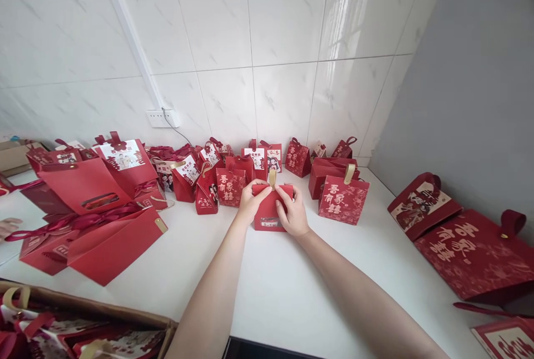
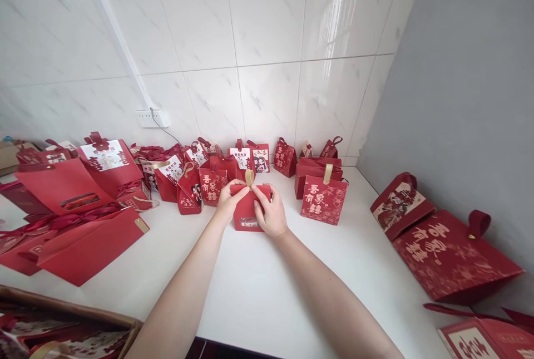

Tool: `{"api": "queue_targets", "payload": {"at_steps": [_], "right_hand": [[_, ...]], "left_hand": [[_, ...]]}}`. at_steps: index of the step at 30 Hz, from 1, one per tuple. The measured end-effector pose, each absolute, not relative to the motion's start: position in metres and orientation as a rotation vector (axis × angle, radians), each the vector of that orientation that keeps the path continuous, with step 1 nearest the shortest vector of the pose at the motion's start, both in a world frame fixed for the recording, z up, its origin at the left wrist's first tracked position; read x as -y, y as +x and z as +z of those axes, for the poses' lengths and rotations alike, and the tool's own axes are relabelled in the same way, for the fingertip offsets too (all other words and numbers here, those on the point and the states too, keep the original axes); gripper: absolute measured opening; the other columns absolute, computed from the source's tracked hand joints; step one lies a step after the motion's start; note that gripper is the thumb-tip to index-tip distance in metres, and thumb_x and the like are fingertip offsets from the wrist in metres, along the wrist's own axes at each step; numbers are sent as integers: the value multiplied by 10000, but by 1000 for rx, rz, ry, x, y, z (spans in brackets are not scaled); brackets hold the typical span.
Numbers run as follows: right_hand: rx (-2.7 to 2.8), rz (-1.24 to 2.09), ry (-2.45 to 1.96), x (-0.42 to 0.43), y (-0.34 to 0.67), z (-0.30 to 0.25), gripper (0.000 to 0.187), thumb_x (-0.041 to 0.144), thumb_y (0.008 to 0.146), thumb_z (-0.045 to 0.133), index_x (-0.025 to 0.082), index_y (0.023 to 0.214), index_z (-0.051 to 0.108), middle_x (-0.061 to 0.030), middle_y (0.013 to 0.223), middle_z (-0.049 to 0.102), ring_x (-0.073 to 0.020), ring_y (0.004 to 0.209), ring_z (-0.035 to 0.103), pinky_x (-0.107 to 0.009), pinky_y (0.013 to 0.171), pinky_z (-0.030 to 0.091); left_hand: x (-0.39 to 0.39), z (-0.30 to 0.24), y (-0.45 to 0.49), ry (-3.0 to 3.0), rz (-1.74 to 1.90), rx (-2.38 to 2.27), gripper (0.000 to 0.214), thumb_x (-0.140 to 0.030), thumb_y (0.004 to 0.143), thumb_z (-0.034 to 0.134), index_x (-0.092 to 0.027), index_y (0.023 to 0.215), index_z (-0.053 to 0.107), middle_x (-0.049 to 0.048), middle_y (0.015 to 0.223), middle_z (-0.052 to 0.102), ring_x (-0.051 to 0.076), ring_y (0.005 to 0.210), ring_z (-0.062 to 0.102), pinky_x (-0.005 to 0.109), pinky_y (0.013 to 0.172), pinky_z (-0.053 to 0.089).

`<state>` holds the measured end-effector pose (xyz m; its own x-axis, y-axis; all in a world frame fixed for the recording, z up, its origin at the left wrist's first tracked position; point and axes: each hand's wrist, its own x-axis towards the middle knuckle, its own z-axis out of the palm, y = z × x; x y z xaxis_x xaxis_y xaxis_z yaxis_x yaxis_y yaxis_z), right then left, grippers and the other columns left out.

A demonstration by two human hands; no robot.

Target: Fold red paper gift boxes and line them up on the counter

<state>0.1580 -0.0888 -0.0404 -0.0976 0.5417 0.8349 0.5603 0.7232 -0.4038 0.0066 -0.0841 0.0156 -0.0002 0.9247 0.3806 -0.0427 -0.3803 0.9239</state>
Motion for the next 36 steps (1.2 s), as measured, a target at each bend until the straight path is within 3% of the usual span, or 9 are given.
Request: {"api": "queue_targets", "payload": {"at_steps": [16, 36], "right_hand": [[1788, 29, -872, 84, 160, -39, 515, 236, 940, 460, 365, 1434, 397, -77, 1508, 226, -288, 1380, 358, -480, 1050, 456], [1847, 85, -839, 81, 163, -40, 515, 313, 926, 490, 319, 1433, 400, -101, 1456, 277, -281, 1389, 351, -475, 1050, 467]], "left_hand": [[78, 11, 6, 1352, 1549, -1017, 272, -380, 701, 759, -183, 841, 634, 9, 797, 633, 125, 700, 578, 234, 666, 471], [81, 14, 6, 1325, 1519, -969, 271, -383, 708, 751, -184, 816, 602, -9, 762, 597, 123, 690, 572, 229, 650, 470]]}}
